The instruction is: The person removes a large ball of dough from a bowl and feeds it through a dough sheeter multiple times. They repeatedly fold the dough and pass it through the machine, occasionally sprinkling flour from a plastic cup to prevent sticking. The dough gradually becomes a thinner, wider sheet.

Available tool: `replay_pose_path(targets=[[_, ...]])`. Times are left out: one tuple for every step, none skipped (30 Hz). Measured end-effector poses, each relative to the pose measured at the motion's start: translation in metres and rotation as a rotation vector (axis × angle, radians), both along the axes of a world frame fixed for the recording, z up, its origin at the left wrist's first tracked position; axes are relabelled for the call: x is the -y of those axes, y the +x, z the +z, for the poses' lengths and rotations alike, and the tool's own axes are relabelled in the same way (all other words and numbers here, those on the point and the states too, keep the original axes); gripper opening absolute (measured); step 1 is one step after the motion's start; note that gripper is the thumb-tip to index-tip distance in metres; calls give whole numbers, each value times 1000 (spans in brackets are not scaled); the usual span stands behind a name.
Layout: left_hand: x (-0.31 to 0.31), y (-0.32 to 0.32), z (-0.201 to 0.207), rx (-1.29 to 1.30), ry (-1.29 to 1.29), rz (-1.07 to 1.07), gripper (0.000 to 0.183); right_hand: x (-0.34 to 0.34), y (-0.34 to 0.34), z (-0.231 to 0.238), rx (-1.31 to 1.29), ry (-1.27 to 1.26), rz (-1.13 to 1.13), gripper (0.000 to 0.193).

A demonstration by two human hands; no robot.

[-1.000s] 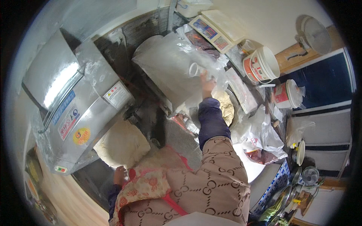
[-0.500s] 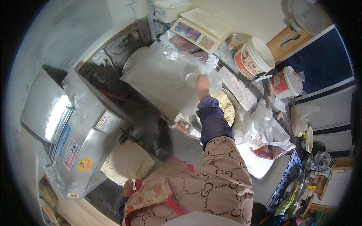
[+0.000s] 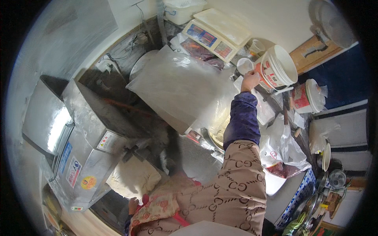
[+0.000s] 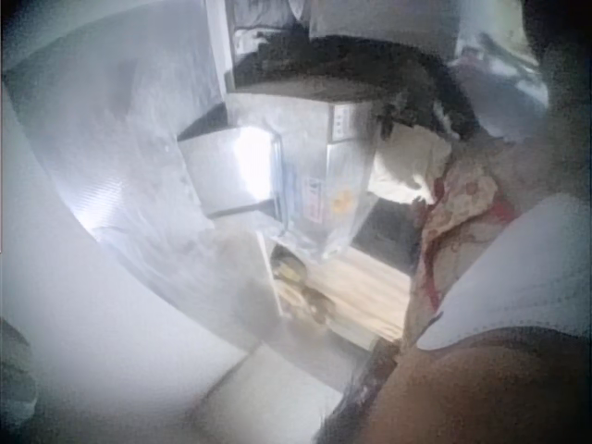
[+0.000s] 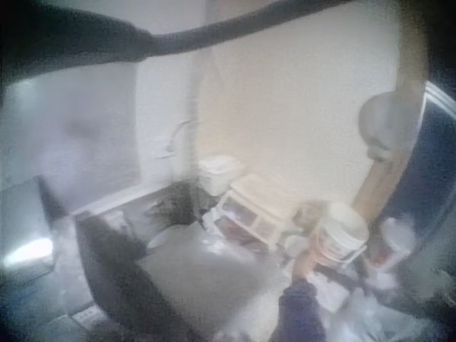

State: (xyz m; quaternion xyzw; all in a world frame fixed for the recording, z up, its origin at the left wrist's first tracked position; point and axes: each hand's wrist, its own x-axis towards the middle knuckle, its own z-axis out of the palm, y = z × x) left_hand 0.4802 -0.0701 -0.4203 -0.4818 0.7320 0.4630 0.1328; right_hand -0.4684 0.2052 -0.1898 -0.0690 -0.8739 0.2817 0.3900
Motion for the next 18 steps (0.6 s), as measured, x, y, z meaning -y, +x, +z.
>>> replay_pose_path(targets=[[-3,4,3,0,4,15,37,0,-10,-6,69,-5,2,17],[-7,7,5,-1,6,26,37,-2,-20,-13,170,-22,-1,21],[-10,11,7,-5,36,29,37,-4,-31,-21,251,-31,-17,27],[-13,14,8,-24,87,94,37,-2,-40,-32,146,-204,115,39],[-16,16,9,-45,139,158,36,3,-48,-47,23,-370,234,53],[-18,18,10,-67,190,222,36,5,-54,-59,-31,-575,323,67],[-20,20,10,-80,160,210,36,0,-59,-67,129,-782,473,94],[-20,21,9,-93,131,196,36,0,-60,-77,95,-715,571,93],[-21,22,8,-106,104,182,36,0,-58,-85,108,-694,616,91],[-22,23,6,-98,71,153,35,1,-54,-90,87,-636,632,90],[-21,23,4,-91,37,124,35,2,-47,-92,63,-579,646,89],[-22,25,1,-85,4,97,35,3,-37,-93,39,-390,569,89],[-22,26,-2,-74,24,96,34,4,-21,-94,24,-196,478,88],[-21,28,-5,-62,45,94,34,6,-6,-92,116,-163,420,85],[-22,30,-9,-51,66,94,34,8,11,-89,177,-248,450,83],[-23,31,-13,-147,-161,-167,34,7,30,-87,208,-361,548,79],[-22,32,-17,-238,-387,-420,35,4,53,-85,317,-502,610,76],[-27,34,-19,-317,-612,-665,35,4,77,-86,407,-628,713,72]])
